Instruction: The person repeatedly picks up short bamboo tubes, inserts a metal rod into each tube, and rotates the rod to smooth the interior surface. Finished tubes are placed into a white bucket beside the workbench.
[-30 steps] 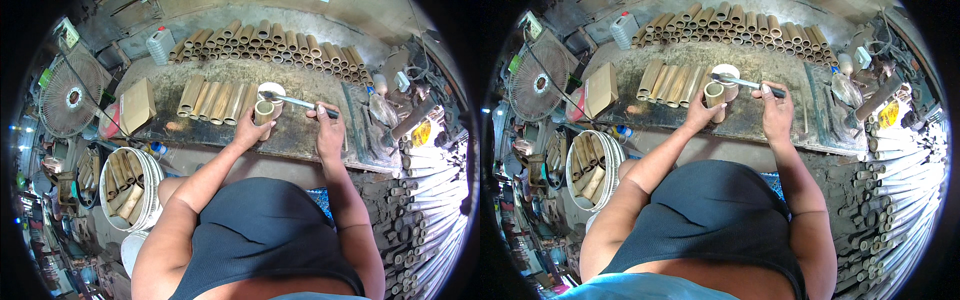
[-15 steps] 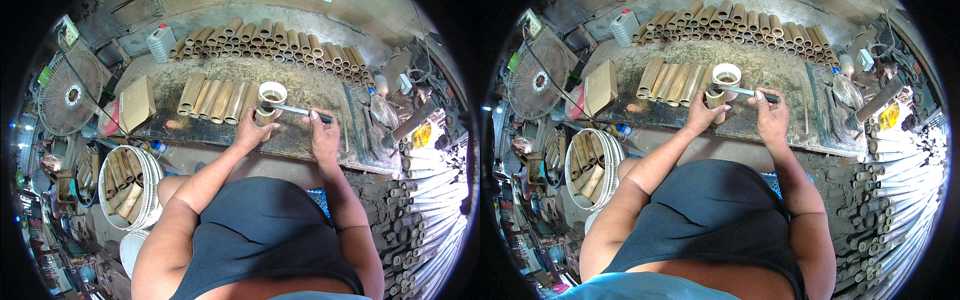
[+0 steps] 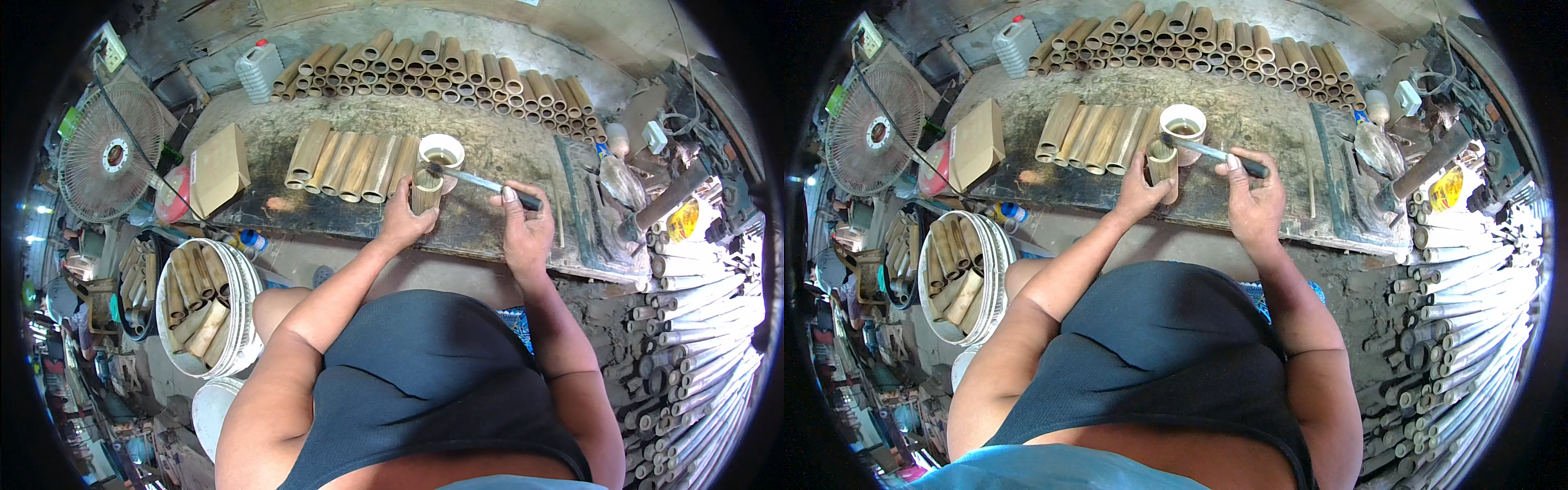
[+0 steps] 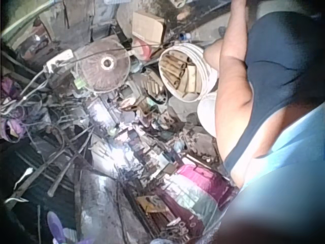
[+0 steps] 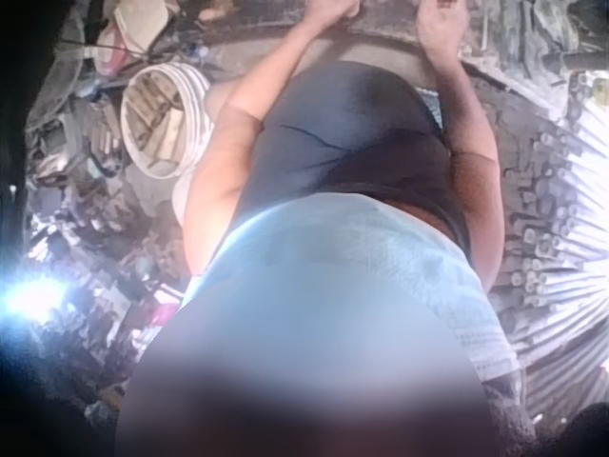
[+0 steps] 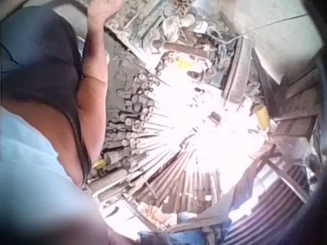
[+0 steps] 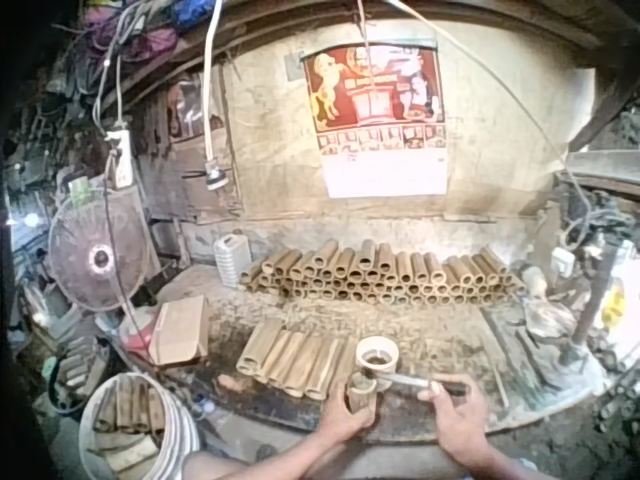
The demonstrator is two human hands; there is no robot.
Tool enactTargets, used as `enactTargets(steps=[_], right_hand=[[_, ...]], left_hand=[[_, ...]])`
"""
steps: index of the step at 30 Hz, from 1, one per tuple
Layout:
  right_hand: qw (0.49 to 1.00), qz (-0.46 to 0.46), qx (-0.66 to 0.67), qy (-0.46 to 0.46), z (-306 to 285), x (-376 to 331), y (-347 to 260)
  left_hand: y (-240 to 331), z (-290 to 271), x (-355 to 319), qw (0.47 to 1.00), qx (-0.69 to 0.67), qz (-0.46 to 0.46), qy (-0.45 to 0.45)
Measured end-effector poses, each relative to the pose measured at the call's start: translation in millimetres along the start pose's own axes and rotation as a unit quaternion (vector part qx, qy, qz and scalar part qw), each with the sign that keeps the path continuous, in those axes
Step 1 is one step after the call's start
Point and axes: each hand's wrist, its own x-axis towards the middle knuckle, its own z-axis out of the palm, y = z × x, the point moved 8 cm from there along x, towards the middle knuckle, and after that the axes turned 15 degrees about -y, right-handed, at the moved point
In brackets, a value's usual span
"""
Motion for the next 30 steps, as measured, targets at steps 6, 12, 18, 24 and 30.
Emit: enactTargets(steps=[6, 12, 18, 24, 30], right_hand=[[0.999, 0.036, -0.006, -0.021, 11, -4, 6], [0.999, 0.011, -0.04, -0.006, 6, -3, 2], [1.0, -0.011, 0.009, -0.014, 11, -7, 2], [0.999, -0.023, -0.039, -0.024, 20, -12, 3], [0.999, -0.023, -0.037, -0.008, 13, -13, 2]], left_hand=[[-1, -1, -2, 1.0, -0.007, -0.019, 0.0], [14, -4, -2, 0.997, 0.073, -0.01, 0.023], [7, -5, -3, 0.997, 0.048, 0.052, 0.023], [4, -2, -5, 1.0, 0.002, -0.017, 0.017], [21, -12, -9, 0.986, 0.136, 0.057, 0.079]])
